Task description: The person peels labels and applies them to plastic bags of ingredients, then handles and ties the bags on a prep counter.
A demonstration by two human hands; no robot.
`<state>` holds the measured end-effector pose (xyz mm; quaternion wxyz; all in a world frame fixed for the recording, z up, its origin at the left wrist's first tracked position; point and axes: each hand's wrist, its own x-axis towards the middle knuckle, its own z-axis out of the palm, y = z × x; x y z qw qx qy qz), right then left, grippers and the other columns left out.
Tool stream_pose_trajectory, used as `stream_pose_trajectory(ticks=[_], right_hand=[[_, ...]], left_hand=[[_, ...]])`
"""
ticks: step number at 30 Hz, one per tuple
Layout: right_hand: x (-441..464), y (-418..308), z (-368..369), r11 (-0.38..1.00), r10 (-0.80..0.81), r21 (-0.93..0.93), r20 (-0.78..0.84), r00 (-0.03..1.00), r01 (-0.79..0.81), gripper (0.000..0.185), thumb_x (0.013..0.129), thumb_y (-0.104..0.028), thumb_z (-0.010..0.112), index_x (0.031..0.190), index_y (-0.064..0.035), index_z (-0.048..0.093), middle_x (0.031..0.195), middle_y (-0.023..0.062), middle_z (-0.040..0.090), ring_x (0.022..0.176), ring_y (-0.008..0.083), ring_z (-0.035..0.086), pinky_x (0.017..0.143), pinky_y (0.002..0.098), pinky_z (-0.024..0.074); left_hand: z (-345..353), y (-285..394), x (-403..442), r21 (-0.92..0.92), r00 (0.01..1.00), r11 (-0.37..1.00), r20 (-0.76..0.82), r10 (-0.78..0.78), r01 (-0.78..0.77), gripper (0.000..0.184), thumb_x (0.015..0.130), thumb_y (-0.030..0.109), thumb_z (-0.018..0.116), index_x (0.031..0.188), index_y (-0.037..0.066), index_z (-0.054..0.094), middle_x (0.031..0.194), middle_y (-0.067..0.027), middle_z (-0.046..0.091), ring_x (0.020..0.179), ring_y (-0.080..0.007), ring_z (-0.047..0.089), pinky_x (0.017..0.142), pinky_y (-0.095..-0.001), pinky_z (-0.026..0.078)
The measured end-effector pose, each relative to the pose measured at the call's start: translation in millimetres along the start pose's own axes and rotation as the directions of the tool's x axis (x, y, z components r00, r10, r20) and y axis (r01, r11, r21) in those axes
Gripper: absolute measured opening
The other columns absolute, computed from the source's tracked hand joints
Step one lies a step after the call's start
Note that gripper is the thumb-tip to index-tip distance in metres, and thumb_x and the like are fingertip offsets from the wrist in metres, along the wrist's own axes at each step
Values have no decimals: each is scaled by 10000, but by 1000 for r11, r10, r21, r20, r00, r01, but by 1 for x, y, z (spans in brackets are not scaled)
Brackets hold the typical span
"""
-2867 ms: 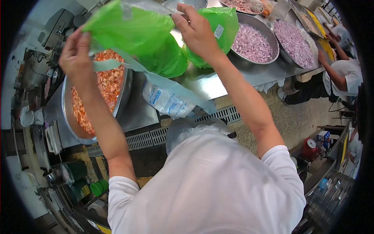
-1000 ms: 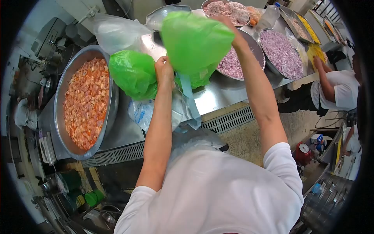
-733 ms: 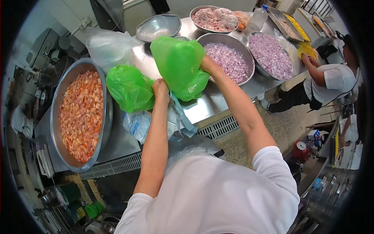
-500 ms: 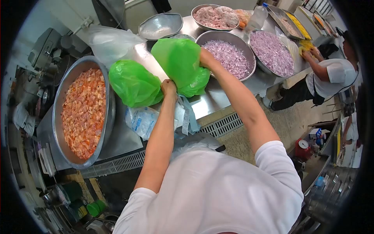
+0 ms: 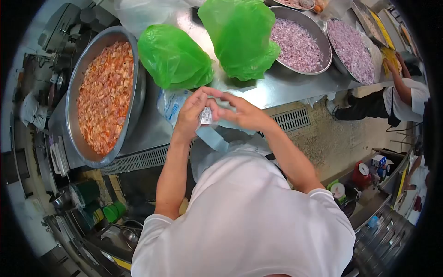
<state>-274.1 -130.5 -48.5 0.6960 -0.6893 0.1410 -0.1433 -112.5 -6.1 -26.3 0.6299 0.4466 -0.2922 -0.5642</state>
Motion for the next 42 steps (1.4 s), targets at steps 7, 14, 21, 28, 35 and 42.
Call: stream_pose_trajectory(ticks=[7,14,21,28,35,42], right_hand=[[7,-7,-11,967,181,135,221,958,-214,147,946,-140,675,977,3,661,832,-12,637,778,52,544,679,229,449],[11,-21,-11,884,-297,-432,-221,929,179,133,900,-121,690,943,1,657,771,64,643,719,209,606,656,354,475],[-13,-27,36,809,-233,-577,-131,964,117,168,862,-117,721,954,15,673,855,162,676,748,297,669,681,388,514],[-15,-33,40,804,-243,-581,-121,963,129,132,847,-75,696,919,33,676,808,176,675,719,332,653,657,416,501],[-11,-32,38,737,-335,-650,-110,936,188,99,843,-27,647,923,24,675,801,175,666,723,361,642,648,418,497],[27,-64,2,682,-427,-714,-210,880,161,115,859,-65,602,904,20,664,790,182,655,730,355,652,651,413,502]], left_hand=[[-5,24,-27,379,996,922,-63,-63,82,520,872,218,745,1290,-14,541,846,-20,647,778,-71,607,711,-209,475],[-19,-4,-34,400,970,892,-198,-139,210,220,823,160,746,993,30,695,797,32,636,683,-49,547,611,-210,410],[-7,-5,-35,315,955,937,-291,-57,152,176,853,148,723,973,22,700,816,9,664,672,-45,551,608,-223,421],[-4,11,-41,437,977,889,-206,-49,137,154,864,118,682,915,-25,706,765,24,629,711,-46,514,623,-243,419],[-5,15,-40,470,979,873,-201,-34,127,173,867,109,659,943,-39,705,756,23,626,717,-55,527,622,-253,428],[-37,30,-47,634,966,760,-257,33,143,211,840,82,648,997,-57,677,776,-16,650,717,-80,562,640,-270,462]])
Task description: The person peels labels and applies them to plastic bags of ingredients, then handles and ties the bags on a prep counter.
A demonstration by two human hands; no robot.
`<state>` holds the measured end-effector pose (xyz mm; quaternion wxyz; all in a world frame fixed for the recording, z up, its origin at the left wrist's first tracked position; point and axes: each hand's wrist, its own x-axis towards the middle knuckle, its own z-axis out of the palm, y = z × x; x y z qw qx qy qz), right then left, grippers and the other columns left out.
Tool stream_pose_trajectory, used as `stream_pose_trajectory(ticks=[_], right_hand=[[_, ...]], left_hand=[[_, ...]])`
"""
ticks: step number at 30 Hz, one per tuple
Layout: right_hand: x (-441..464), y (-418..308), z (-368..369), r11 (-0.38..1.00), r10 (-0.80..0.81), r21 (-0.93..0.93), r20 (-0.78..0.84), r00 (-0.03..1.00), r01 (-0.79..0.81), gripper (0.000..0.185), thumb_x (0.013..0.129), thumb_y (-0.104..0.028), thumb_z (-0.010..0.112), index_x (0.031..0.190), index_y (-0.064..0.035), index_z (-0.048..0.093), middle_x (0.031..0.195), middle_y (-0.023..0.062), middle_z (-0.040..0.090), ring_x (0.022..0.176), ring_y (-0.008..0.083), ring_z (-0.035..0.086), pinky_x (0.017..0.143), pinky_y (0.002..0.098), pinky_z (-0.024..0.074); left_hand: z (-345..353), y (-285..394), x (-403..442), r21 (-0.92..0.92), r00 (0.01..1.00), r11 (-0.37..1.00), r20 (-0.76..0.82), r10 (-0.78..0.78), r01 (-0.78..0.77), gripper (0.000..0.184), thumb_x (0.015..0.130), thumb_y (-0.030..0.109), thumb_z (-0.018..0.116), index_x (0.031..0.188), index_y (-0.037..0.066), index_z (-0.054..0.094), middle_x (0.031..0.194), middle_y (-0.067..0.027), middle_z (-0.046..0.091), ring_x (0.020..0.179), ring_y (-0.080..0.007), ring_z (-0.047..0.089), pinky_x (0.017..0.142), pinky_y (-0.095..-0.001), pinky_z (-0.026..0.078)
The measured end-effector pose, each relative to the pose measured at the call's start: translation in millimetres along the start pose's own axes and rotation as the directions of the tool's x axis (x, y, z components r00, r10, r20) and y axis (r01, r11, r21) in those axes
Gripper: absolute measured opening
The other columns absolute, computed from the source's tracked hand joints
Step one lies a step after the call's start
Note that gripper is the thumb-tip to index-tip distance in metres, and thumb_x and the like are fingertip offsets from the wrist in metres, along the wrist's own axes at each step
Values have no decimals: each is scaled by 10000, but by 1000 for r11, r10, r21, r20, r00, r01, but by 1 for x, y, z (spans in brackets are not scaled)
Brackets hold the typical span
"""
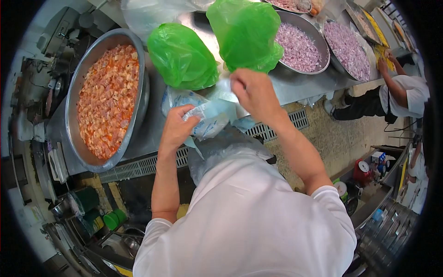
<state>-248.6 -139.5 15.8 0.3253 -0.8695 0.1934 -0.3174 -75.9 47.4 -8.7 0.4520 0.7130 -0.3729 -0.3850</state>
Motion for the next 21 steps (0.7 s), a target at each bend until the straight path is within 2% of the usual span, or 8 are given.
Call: stream_pose_trajectory(ticks=[2,5,9,15,18,21], right_hand=[[29,-3,-5,997,-60,-62,-120,991,53,117,856,-67,607,906,19,669,796,182,663,736,353,656,656,414,505],[75,-11,7,978,-205,-100,-273,940,184,127,855,-72,610,915,13,682,821,182,677,750,351,665,673,415,515],[120,-4,30,974,-216,-137,-330,919,179,132,857,-80,615,924,3,693,849,173,692,766,354,668,701,425,527],[139,3,43,958,-274,-180,-362,891,222,96,840,-114,630,881,-32,662,839,149,661,813,358,650,699,482,521],[143,6,41,947,-309,-213,-399,863,241,103,836,-112,638,898,-35,667,842,139,661,814,351,650,701,479,525],[145,7,40,934,-349,-231,-429,833,272,108,825,-103,651,913,-44,676,837,130,658,809,344,647,708,471,528]], left_hand=[[-4,1,0,-5,991,997,-116,73,-74,230,844,73,646,1030,-61,663,792,-31,665,720,-86,581,650,-263,472],[-5,19,2,-178,967,971,-227,119,-162,234,875,87,659,1056,-60,651,808,-49,678,730,-87,600,662,-246,480],[-25,30,4,9,955,988,-256,152,-154,198,940,146,659,1030,-31,665,843,-17,657,743,-47,584,673,-204,466],[-29,29,4,59,906,975,-362,220,-213,197,938,144,657,984,-47,668,796,-35,659,729,-59,577,650,-225,466],[-33,31,4,3,913,976,-353,205,-218,184,942,134,647,1021,-31,666,854,-16,663,762,-48,592,693,-207,467],[-34,41,0,-283,942,923,-287,176,-259,195,921,114,641,1044,-37,652,877,-31,666,760,-66,608,702,-215,479]])
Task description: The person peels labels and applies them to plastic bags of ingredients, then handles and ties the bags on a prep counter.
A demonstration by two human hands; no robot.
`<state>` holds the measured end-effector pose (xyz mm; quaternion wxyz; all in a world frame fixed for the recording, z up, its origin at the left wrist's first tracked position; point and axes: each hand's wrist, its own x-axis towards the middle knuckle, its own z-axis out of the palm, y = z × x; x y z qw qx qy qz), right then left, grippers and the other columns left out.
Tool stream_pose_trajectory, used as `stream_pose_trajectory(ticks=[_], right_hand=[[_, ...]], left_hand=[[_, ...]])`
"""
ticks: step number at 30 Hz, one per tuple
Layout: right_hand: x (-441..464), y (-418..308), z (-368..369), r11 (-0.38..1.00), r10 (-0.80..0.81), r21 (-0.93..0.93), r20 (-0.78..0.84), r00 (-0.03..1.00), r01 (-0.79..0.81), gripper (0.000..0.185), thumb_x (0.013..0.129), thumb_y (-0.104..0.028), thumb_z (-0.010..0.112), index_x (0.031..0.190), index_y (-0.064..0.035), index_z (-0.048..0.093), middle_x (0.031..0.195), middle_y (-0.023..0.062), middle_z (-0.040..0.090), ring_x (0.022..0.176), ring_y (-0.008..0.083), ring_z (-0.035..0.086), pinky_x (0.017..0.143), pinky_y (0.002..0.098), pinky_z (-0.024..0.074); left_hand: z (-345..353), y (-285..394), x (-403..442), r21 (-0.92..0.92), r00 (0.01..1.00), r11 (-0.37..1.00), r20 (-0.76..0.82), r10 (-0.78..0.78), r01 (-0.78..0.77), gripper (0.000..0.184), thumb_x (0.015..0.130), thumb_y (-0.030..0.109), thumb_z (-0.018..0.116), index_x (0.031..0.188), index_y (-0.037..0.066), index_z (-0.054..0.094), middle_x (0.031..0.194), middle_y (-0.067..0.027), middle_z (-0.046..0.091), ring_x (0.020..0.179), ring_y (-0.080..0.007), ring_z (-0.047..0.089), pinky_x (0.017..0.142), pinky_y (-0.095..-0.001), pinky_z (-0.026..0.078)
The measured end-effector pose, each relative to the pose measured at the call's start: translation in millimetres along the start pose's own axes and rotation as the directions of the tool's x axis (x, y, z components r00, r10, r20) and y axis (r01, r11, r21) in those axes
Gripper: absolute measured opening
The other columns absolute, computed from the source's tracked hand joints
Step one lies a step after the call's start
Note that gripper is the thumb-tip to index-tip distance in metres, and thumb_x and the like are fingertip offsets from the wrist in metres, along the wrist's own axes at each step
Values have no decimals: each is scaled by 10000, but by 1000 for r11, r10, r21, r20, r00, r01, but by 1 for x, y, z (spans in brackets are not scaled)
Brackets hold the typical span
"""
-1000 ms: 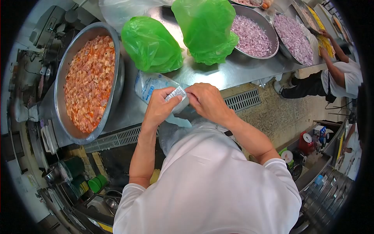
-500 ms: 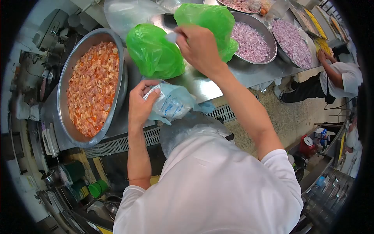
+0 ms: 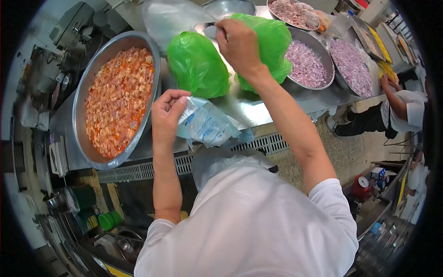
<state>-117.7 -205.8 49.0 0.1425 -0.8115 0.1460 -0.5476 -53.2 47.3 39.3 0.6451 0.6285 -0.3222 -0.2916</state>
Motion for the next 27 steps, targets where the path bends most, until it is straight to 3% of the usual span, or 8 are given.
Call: stream_pose_trajectory(ticks=[3,7,10,22,27], right_hand=[[1,-3,-2,998,-51,-32,-5,999,51,130,802,-85,673,929,-59,683,849,120,659,822,333,644,734,452,528],[-16,-12,-1,981,-184,-57,52,982,187,188,756,-69,706,942,-82,680,930,76,654,927,291,618,856,430,495],[-34,-14,5,966,-254,-32,80,964,257,221,758,-77,709,974,-88,664,996,63,636,986,280,593,913,452,469],[-50,-19,3,962,-261,-39,179,949,272,322,809,-113,691,1124,-95,624,1129,67,604,1117,285,553,1014,538,390],[-54,-19,2,958,-257,-80,198,946,277,370,817,-135,702,1173,-93,611,1173,73,595,1154,283,539,1033,540,374]], left_hand=[[0,2,-2,-176,995,984,87,47,-31,234,889,105,642,1071,-41,635,915,-54,668,777,-87,627,711,-225,496],[-7,-10,-1,-229,985,972,150,88,-52,311,846,76,655,1127,-49,603,979,-105,671,864,-122,656,784,-243,527],[-1,-10,-3,-262,992,962,70,101,-80,350,817,9,649,1157,-62,607,1003,-120,685,903,-117,654,798,-239,522],[5,0,-8,37,991,990,24,135,-136,498,811,-102,539,1307,-64,561,1091,-168,696,1011,-154,669,880,-274,535],[8,1,-7,54,990,988,13,142,-142,527,799,-122,501,1320,-58,554,1107,-175,693,1021,-161,670,888,-279,536]])
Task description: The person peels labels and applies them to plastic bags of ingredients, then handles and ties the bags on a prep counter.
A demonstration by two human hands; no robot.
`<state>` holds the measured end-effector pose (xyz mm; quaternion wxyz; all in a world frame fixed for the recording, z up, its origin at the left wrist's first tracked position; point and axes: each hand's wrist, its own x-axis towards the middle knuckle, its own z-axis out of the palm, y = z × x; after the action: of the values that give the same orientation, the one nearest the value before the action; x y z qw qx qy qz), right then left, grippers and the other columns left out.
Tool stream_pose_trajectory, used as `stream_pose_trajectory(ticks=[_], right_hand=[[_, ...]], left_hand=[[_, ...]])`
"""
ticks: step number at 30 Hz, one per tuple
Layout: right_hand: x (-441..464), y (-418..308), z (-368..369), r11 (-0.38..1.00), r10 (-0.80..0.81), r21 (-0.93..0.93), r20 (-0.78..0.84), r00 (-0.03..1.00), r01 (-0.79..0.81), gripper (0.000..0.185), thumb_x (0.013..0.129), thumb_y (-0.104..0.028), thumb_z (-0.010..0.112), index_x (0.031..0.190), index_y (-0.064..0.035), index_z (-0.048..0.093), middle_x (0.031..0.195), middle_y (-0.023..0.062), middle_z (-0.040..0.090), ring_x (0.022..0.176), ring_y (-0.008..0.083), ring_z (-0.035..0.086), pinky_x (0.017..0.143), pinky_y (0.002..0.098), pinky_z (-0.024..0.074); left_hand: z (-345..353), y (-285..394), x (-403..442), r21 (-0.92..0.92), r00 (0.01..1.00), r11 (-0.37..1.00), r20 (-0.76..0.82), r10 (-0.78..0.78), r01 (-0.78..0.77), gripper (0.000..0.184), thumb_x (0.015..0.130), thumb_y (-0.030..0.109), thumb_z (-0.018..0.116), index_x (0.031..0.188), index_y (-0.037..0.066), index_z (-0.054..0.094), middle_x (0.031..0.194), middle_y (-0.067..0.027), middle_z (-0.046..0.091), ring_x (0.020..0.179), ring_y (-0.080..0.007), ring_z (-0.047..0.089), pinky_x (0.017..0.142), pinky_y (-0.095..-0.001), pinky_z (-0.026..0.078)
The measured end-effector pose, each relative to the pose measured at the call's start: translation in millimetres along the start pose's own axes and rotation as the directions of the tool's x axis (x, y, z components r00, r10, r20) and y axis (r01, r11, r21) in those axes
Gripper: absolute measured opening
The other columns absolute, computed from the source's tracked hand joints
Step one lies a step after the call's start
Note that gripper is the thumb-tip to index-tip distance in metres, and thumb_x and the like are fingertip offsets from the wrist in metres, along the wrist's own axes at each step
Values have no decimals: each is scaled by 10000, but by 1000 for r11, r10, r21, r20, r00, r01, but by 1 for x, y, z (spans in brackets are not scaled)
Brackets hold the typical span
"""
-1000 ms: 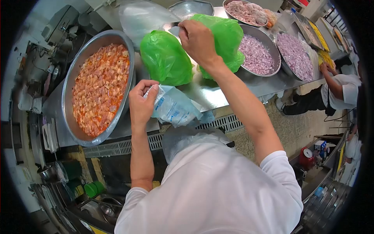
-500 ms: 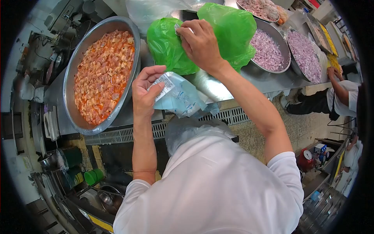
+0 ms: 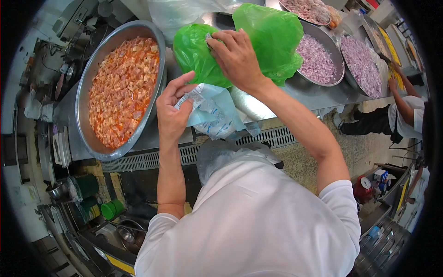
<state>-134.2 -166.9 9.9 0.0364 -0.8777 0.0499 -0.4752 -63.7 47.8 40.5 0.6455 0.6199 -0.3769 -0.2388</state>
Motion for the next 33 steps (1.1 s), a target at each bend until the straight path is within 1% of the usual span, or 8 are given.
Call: stream_pose_trajectory(ticks=[10,15,17,20,25,28,29,33], right_hand=[[-13,-22,-10,988,99,120,28,995,-101,557,826,-151,716,1352,-88,544,1405,174,480,1279,361,452,1062,572,339],[-32,-32,-16,983,122,133,50,991,-128,569,839,-137,701,1383,-123,533,1478,201,415,1333,429,388,1074,598,329],[-36,-31,-17,974,148,168,31,989,-151,578,834,-134,706,1385,-125,531,1478,203,410,1335,429,386,1075,604,328],[-28,-28,-21,966,190,181,-10,982,-185,576,836,-109,699,1390,-121,540,1482,198,412,1331,422,399,1090,592,322],[-26,-26,-16,973,167,164,-1,986,-164,554,826,-99,708,1361,-110,561,1475,197,415,1330,419,399,1087,587,329],[-31,-31,-15,961,185,209,-6,983,-180,537,808,-115,732,1321,-104,574,1462,207,411,1341,423,381,1069,617,333],[-34,-32,-15,957,194,222,-10,981,-187,538,805,-113,734,1318,-101,574,1459,209,413,1341,424,381,1067,617,334],[-47,-34,-13,942,240,245,-5,971,-231,530,807,-111,733,1311,-81,571,1452,215,416,1338,428,384,1063,618,337]], left_hand=[[-5,-5,2,-13,1000,1000,-18,8,-9,528,792,-130,497,1313,-68,550,1109,-167,683,1031,-164,668,894,-278,533],[-10,-10,2,-19,997,1000,-72,-13,12,446,819,-98,497,1256,-64,584,1001,-118,692,899,-122,654,797,-233,515],[-15,-15,4,-42,994,998,-102,-44,40,341,869,-56,505,1191,-55,616,886,-60,667,771,-77,603,700,-204,467],[-14,-10,13,-39,984,997,-164,-70,65,280,901,-33,521,1158,-52,628,855,-39,637,743,-61,573,686,-200,446],[4,7,60,444,941,884,-213,263,-147,313,939,209,671,1103,-57,652,788,-54,624,676,-87,570,580,-246,423],[6,28,83,631,940,769,-195,279,-97,355,914,258,708,1113,-33,668,713,-71,613,664,-102,585,604,-284,454],[3,26,94,706,926,695,-158,343,-137,436,892,328,726,1171,-2,674,659,-102,615,649,-152,613,621,-336,477],[11,40,124,834,953,548,-113,282,-63,380,917,297,713,1147,-6,704,798,-85,692,681,-162,608,665,-299,485]])
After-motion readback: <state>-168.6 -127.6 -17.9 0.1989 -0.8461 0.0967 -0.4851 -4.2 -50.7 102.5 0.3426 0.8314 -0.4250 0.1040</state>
